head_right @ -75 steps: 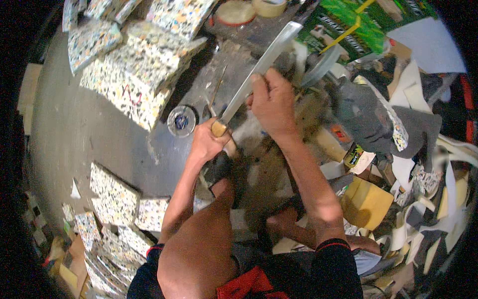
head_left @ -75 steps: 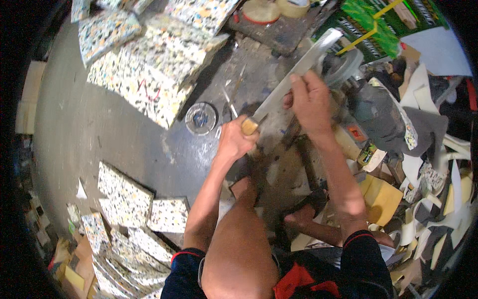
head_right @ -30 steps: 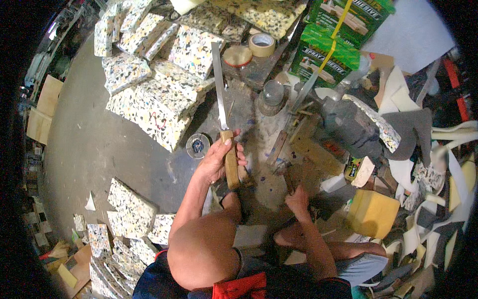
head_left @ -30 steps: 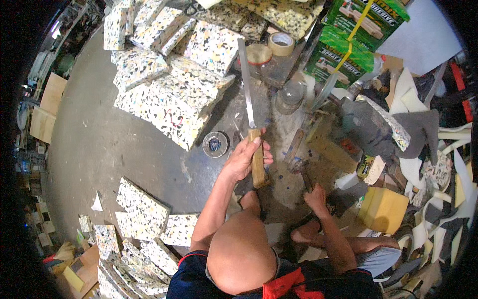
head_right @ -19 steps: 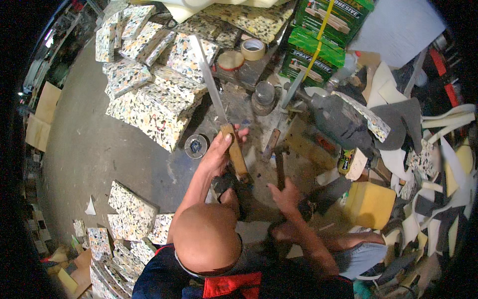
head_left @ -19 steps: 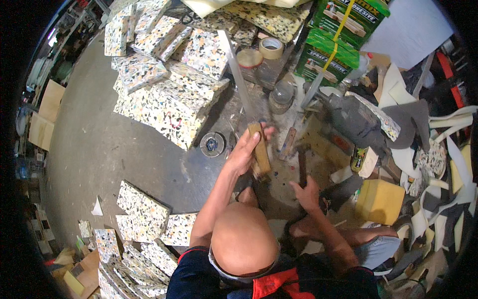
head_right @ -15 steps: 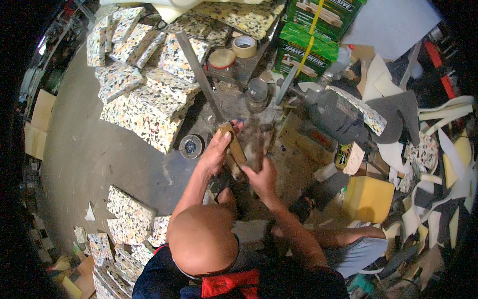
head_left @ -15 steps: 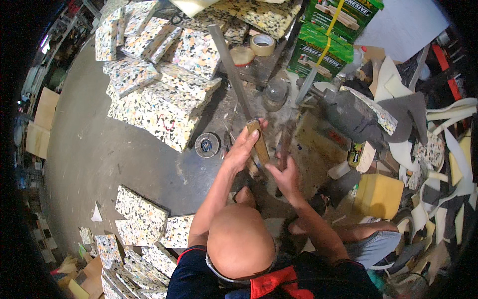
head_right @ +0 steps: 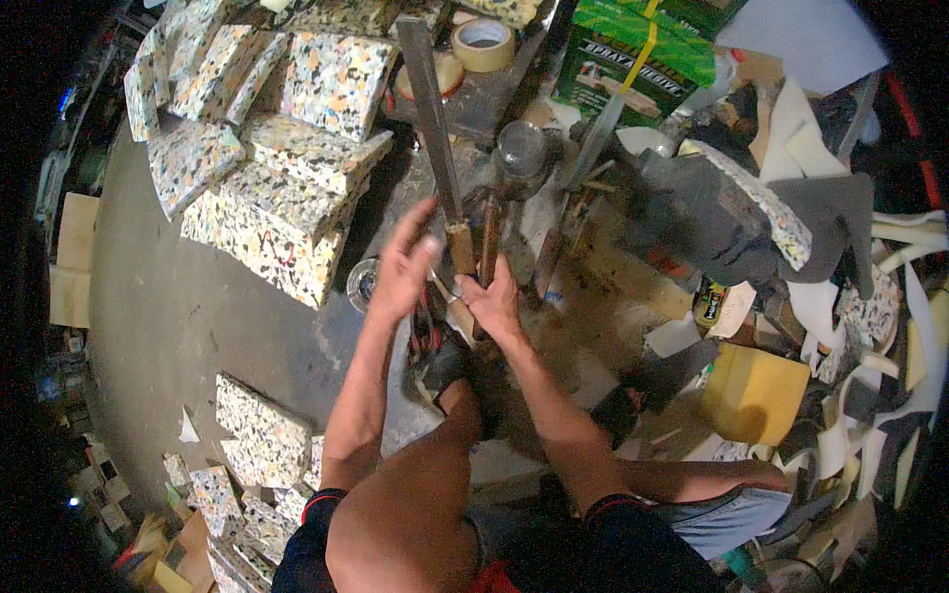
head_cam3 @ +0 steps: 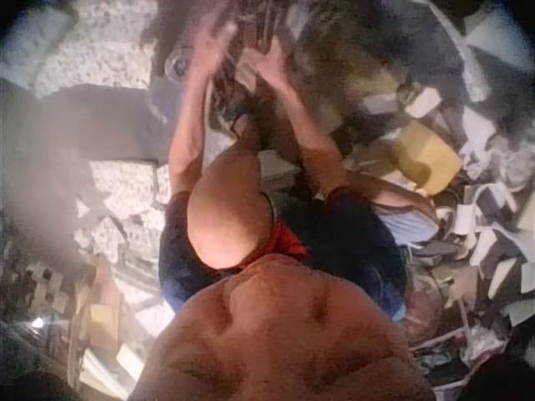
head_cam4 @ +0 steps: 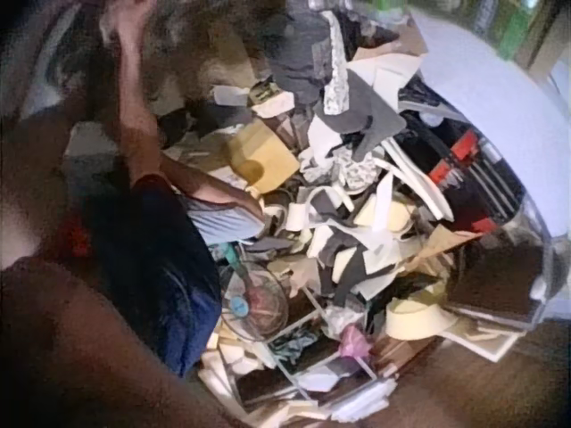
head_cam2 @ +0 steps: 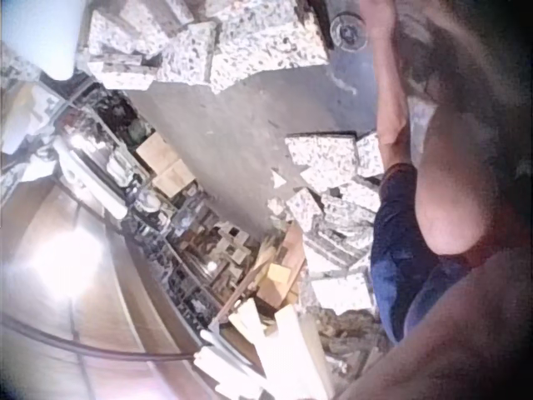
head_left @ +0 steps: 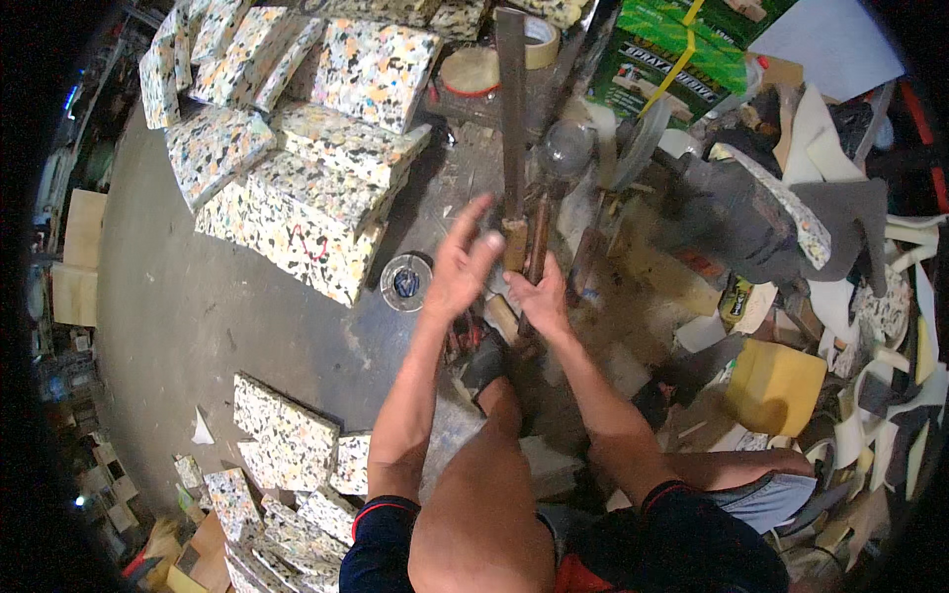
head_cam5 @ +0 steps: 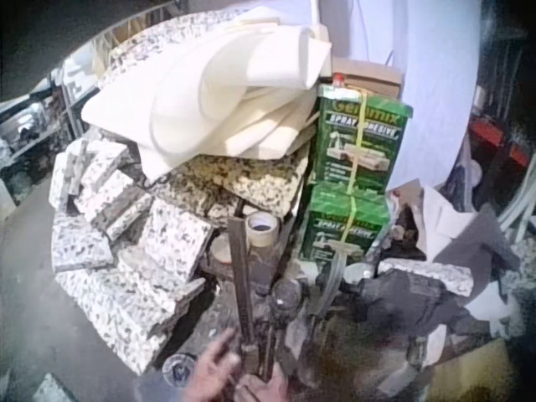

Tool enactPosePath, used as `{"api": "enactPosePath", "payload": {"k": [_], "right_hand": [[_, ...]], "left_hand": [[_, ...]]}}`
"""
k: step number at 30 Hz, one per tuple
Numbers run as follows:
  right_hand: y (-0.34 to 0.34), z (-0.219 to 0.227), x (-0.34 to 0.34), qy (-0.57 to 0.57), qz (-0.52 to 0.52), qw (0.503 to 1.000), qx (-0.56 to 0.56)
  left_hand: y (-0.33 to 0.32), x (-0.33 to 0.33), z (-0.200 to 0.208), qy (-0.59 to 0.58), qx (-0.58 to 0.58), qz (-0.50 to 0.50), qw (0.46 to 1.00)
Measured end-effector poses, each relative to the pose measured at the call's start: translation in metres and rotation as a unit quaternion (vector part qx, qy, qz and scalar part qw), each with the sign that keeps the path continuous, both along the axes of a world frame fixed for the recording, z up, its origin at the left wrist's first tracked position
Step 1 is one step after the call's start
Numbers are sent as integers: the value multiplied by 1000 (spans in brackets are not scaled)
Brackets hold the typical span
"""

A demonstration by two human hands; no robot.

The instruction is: The person sharpens a long metal blade using a grinding wheel and a metal file. They repeatedly position the blade against the grinding wheel, then file the edge by hand, inspecting the blade between passes.

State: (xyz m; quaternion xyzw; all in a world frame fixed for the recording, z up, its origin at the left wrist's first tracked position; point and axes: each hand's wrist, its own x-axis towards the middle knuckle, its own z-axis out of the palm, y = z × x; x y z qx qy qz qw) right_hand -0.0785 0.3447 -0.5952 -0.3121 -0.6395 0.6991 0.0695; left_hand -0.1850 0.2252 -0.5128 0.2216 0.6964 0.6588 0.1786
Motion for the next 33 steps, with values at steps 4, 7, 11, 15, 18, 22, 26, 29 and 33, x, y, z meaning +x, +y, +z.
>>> {"api": "enactPosePath", "payload": {"k": [4,7,11,15,18,22,26,29,33], "right_hand": [[-2,-34,-9,37,25,991,129],[5,-50,-9,16,33,983,182],[1,-42,-10,-7,45,966,253],[11,-25,-7,-50,59,968,239],[33,-11,18,-64,63,946,311],[53,37,62,-48,137,922,359],[77,130,81,44,143,903,402],[87,224,61,37,189,887,421],[90,308,19,161,229,837,470]], "left_hand": [[-13,-33,56,67,-3,85,994],[-5,-55,82,50,-38,77,995],[-10,-52,99,56,-50,84,994],[-9,-44,85,111,-75,105,985],[-1,-36,78,204,-106,95,969],[-3,-25,91,282,-133,110,944],[4,-27,86,321,-109,119,933],[0,-29,90,328,-148,114,926],[4,-32,96,328,-104,131,930]]}}
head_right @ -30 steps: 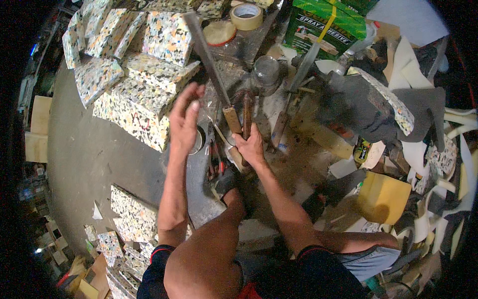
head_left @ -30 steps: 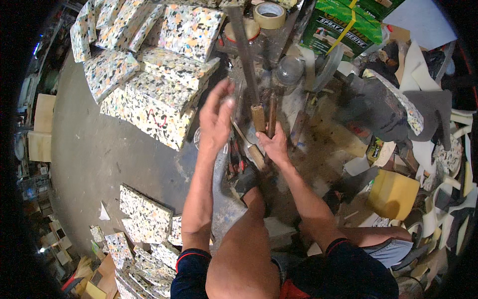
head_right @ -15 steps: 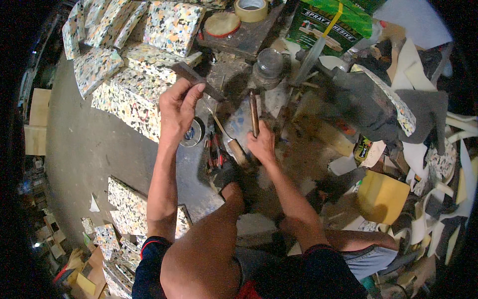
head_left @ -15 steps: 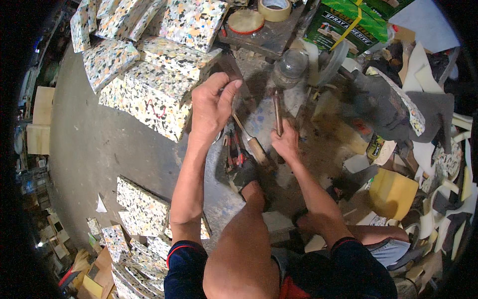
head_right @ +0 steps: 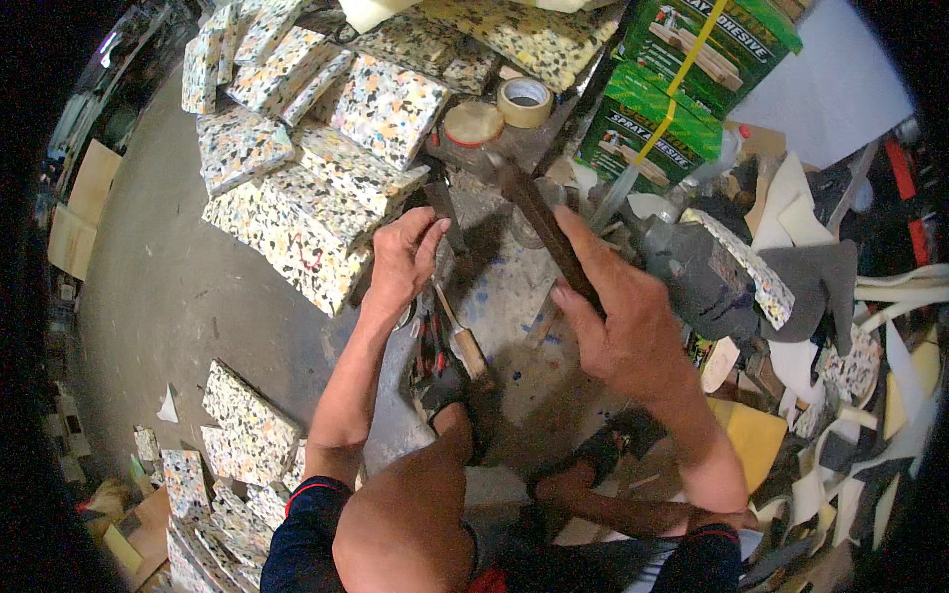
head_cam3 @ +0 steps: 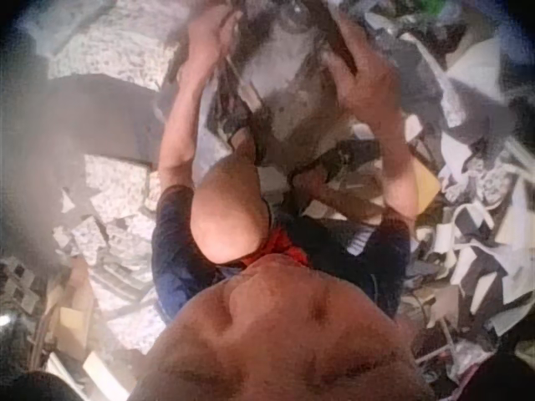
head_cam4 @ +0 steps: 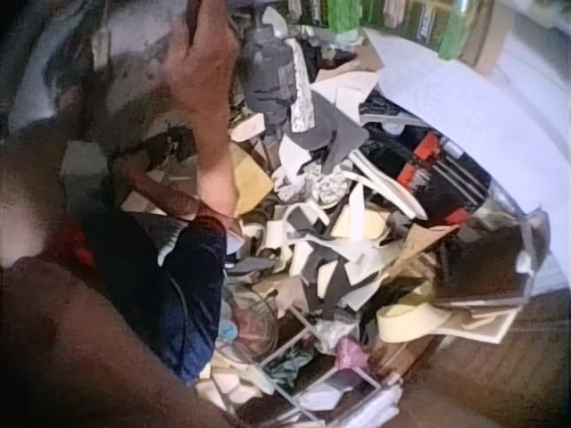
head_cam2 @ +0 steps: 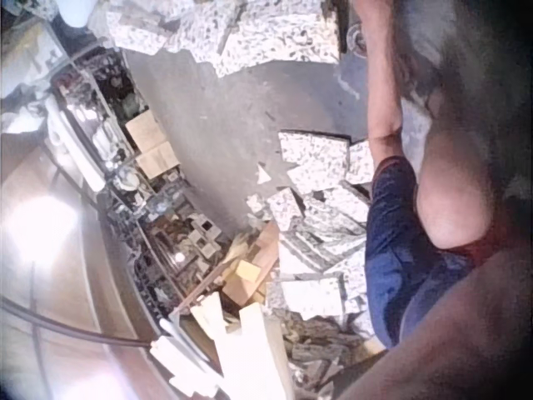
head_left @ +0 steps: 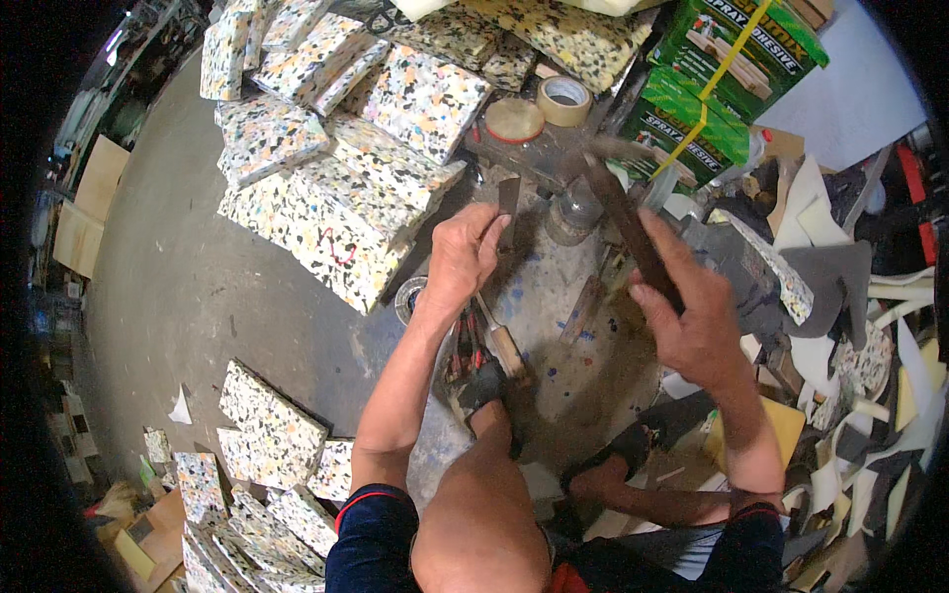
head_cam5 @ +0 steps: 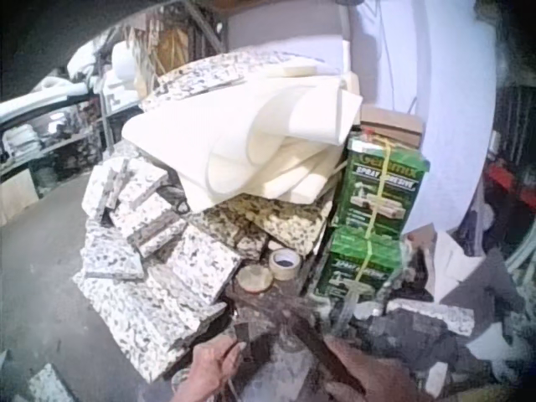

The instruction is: The person sharpens a long metal blade using a grinding wheel and a metal file. They repeatedly position the blade against the grinding wheel, then file the edge by hand, inspecting the blade between passes.

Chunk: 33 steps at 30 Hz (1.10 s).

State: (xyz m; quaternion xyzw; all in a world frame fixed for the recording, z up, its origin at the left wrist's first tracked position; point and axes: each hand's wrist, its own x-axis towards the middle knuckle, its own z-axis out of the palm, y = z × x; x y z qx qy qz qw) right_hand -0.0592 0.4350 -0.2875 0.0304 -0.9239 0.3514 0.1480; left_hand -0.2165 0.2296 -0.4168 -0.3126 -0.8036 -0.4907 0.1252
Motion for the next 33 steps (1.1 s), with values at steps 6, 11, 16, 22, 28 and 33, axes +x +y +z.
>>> {"api": "enactPosePath", "payload": {"k": [6,11,16,22,28,33], "right_hand": [[-12,48,-39,-9,121,987,106],[-15,52,-50,-70,135,971,185],[-15,48,-55,-28,134,983,124],[-17,50,-56,-78,116,979,148],[-17,42,-57,37,124,986,100],[-16,46,-53,-58,109,983,137]], "left_hand": [[-3,-7,-9,20,7,16,1000],[-2,-7,-8,21,24,16,999],[-2,-10,-11,27,14,17,999],[-1,-11,-12,15,17,16,1000],[1,-8,-14,24,22,19,999],[2,-6,-13,5,-15,16,1000]]}}
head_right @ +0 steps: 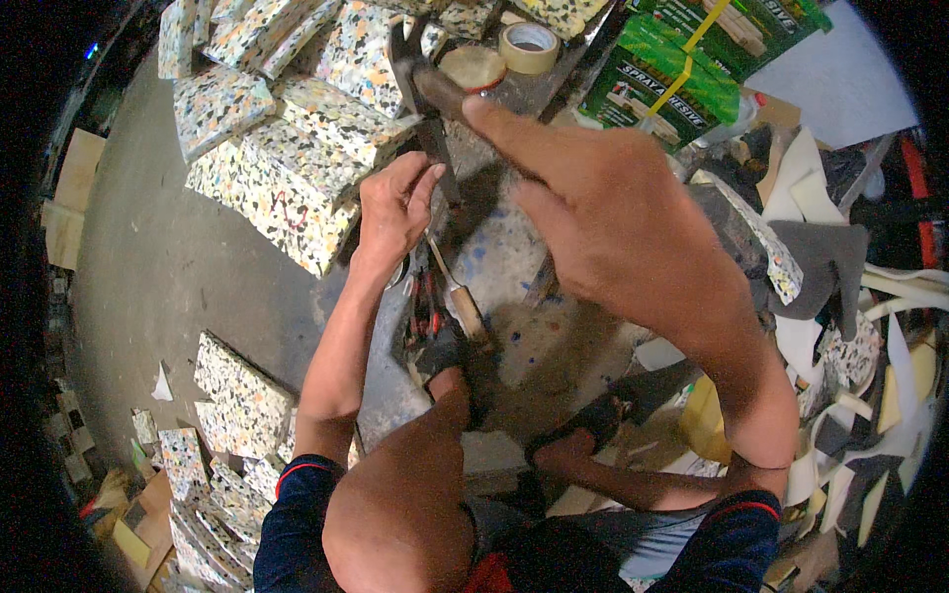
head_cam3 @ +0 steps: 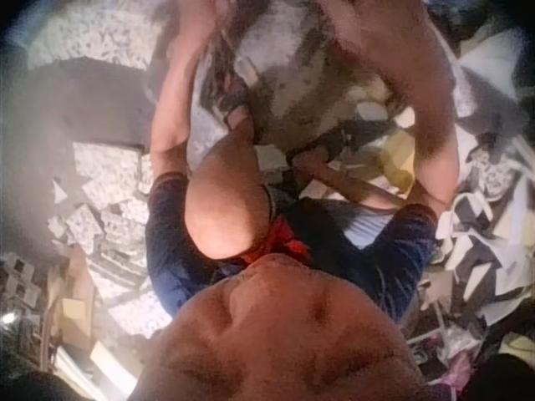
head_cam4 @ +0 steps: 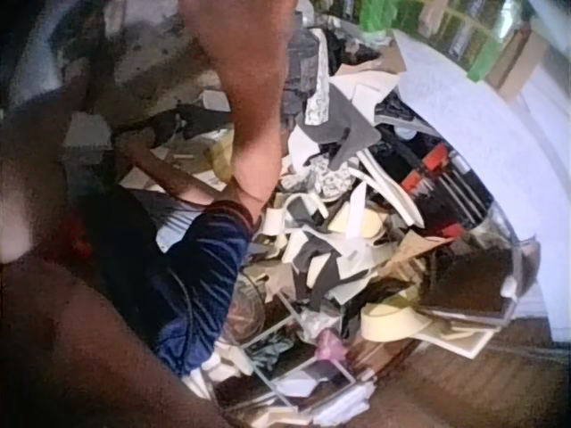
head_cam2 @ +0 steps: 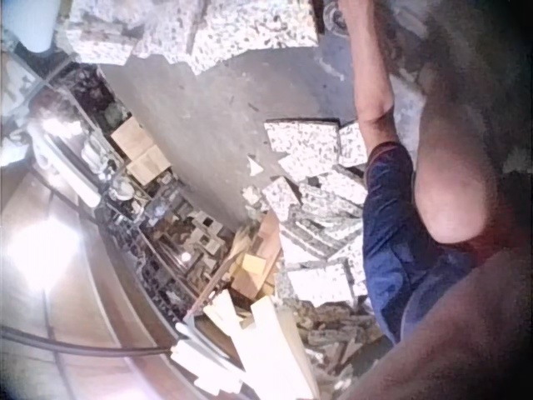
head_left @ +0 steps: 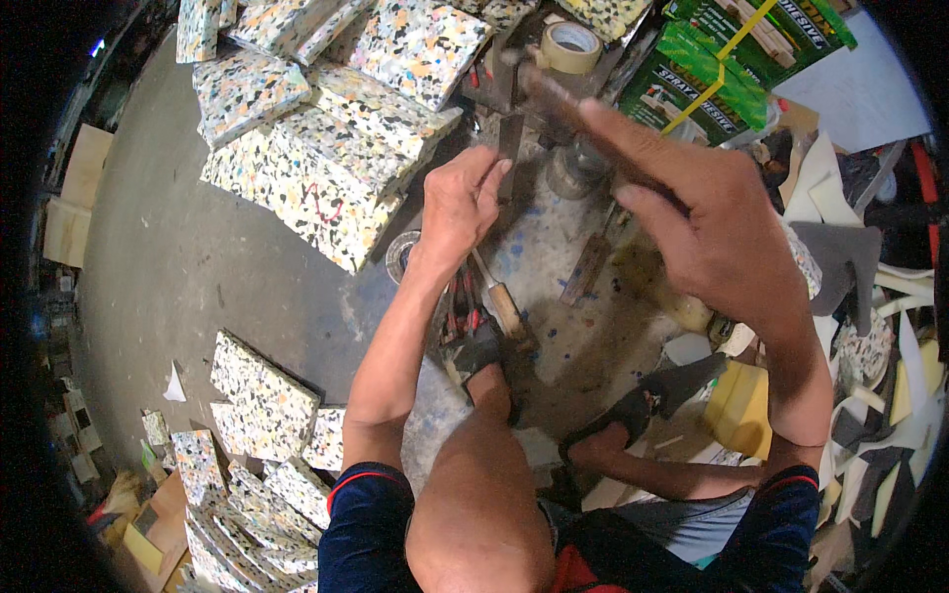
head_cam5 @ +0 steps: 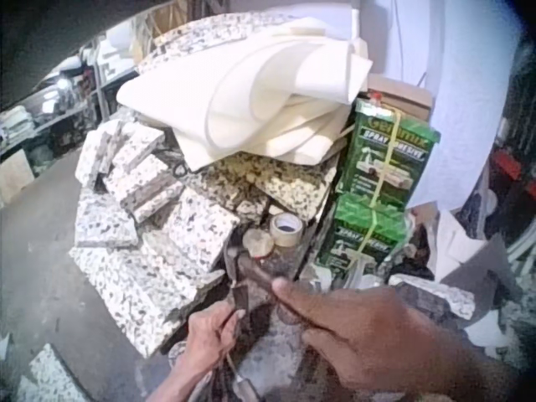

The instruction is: The person sharpens a long metal blade using a grinding wheel and a metal file. They repeatedly position the blade against the grinding wheel, then file the edge by hand, inspecting the blade between passes.

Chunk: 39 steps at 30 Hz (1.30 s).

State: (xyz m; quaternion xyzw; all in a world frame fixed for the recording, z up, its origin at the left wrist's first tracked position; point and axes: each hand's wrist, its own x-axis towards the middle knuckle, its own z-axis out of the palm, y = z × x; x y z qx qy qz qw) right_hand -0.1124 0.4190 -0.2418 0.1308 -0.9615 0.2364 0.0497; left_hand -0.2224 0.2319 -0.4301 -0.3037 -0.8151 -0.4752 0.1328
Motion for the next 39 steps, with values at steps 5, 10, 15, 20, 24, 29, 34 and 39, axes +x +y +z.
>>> {"api": "enactPosePath", "payload": {"k": [5,10,15,20,24,29,34,39], "right_hand": [[-7,-1,1,-20,-12,1000,-21],[-6,-9,2,12,-19,1000,-6],[-10,9,8,57,-9,996,-67],[-12,-1,11,-53,-36,998,-15],[-18,6,11,-12,-45,997,-55],[-14,-6,8,-14,-26,999,-13],[-19,3,9,-2,-36,998,-57],[-18,1,9,-41,-37,998,12]], "left_hand": [[-1,6,1,-3,18,6,1000],[-1,5,-6,0,30,1,1000],[-4,5,-7,0,30,27,999],[1,5,-7,17,49,17,999],[-5,4,-12,30,28,21,999],[-4,2,-15,21,22,22,999],[-5,4,-18,24,27,23,999],[-1,4,-15,20,24,16,999]]}}
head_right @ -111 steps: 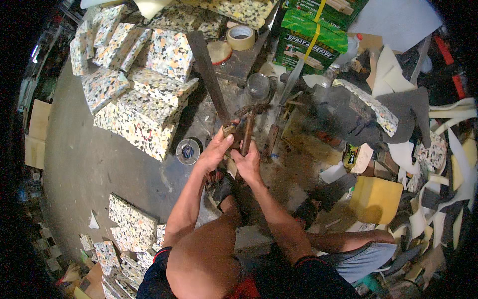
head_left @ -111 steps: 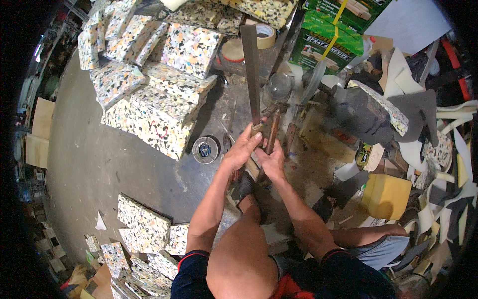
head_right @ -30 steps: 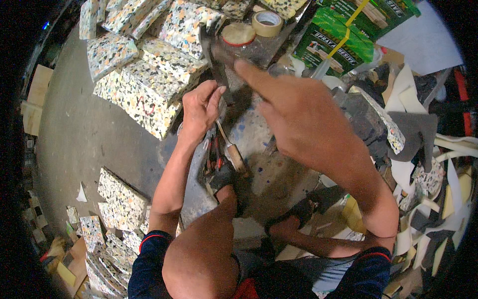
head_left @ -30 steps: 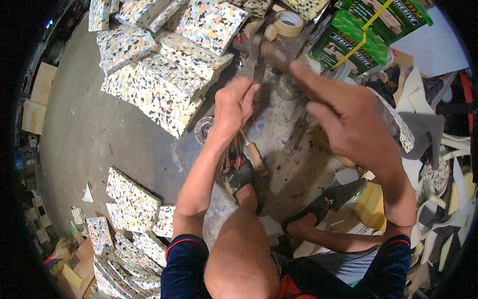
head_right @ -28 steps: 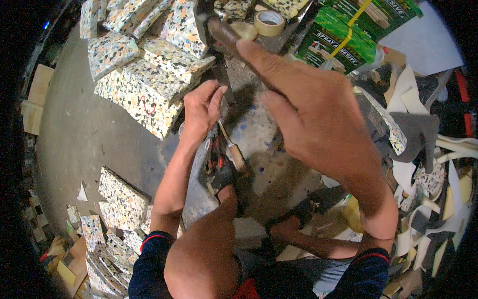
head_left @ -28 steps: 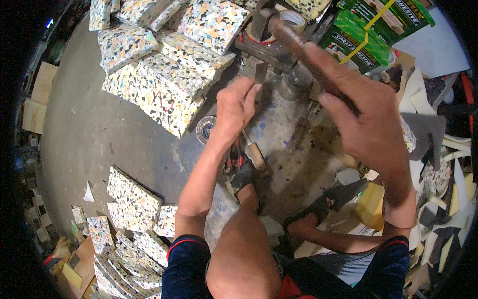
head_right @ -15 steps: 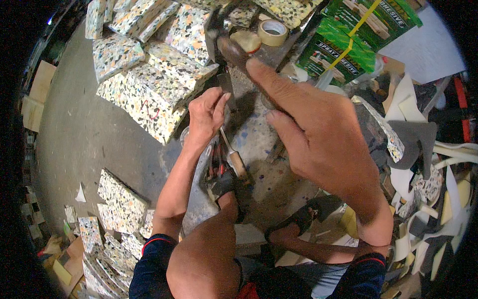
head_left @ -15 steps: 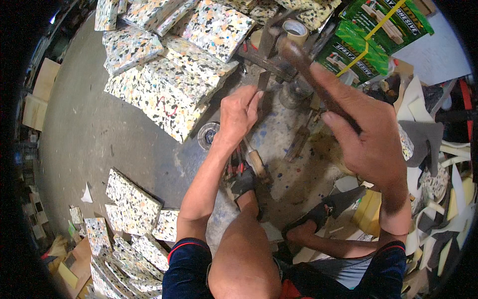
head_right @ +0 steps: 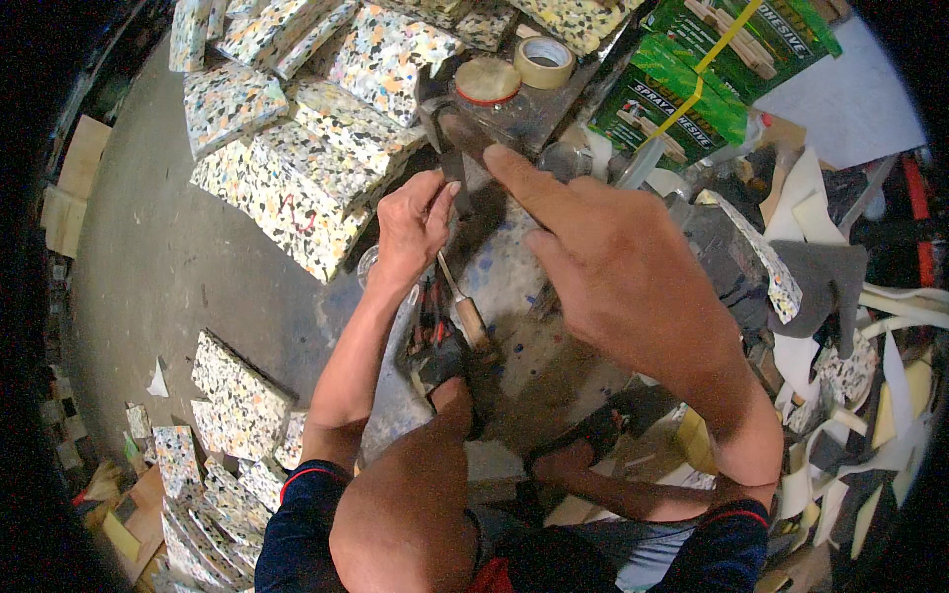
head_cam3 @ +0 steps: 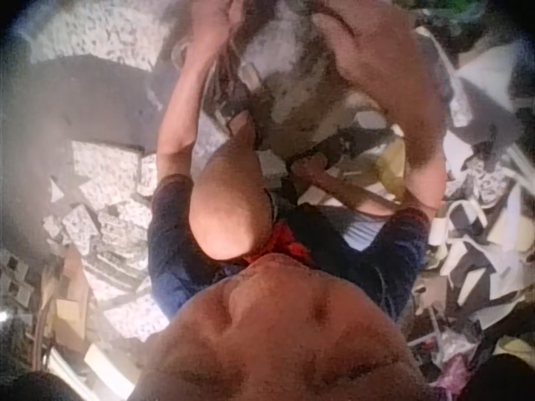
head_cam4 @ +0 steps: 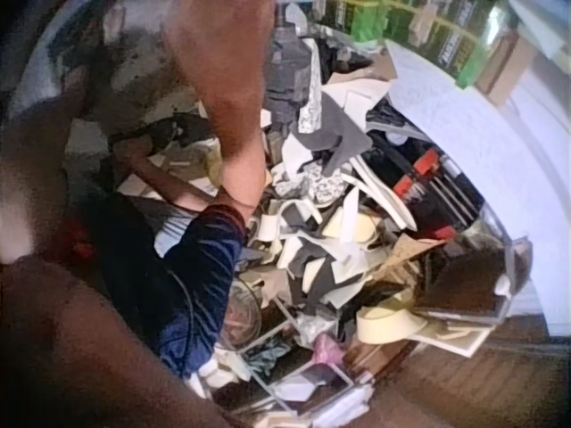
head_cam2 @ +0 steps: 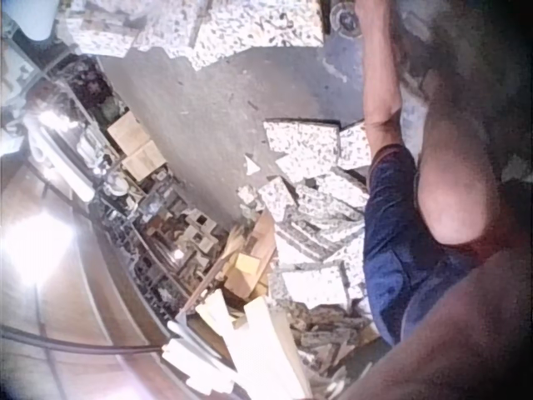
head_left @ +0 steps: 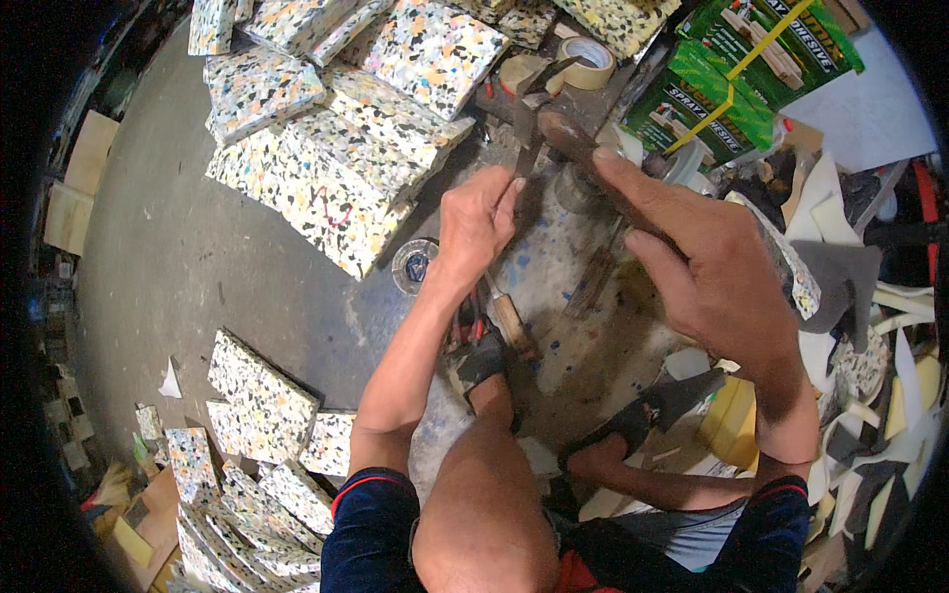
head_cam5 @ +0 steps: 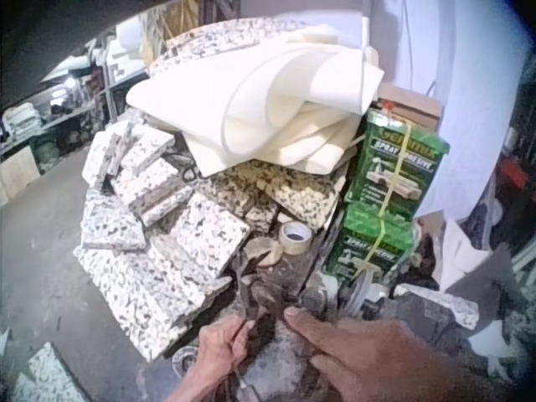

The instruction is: The person sharpens a long metal blade using a grinding wheel and a metal file. They repeatedly position the blade against the grinding wheel, then file the edge by hand, inspecting the blade between passes.

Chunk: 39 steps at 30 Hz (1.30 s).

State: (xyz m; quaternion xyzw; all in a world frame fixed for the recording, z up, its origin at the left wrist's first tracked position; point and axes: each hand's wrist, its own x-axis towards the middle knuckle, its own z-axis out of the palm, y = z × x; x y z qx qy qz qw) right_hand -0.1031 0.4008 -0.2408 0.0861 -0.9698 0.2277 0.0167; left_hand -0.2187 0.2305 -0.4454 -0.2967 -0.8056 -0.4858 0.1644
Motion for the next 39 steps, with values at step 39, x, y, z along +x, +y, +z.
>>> {"api": "enactPosePath", "payload": {"k": [39], "right_hand": [[3,3,5,4,-15,1000,1]], "left_hand": [[5,5,-2,3,4,14,1000]]}}
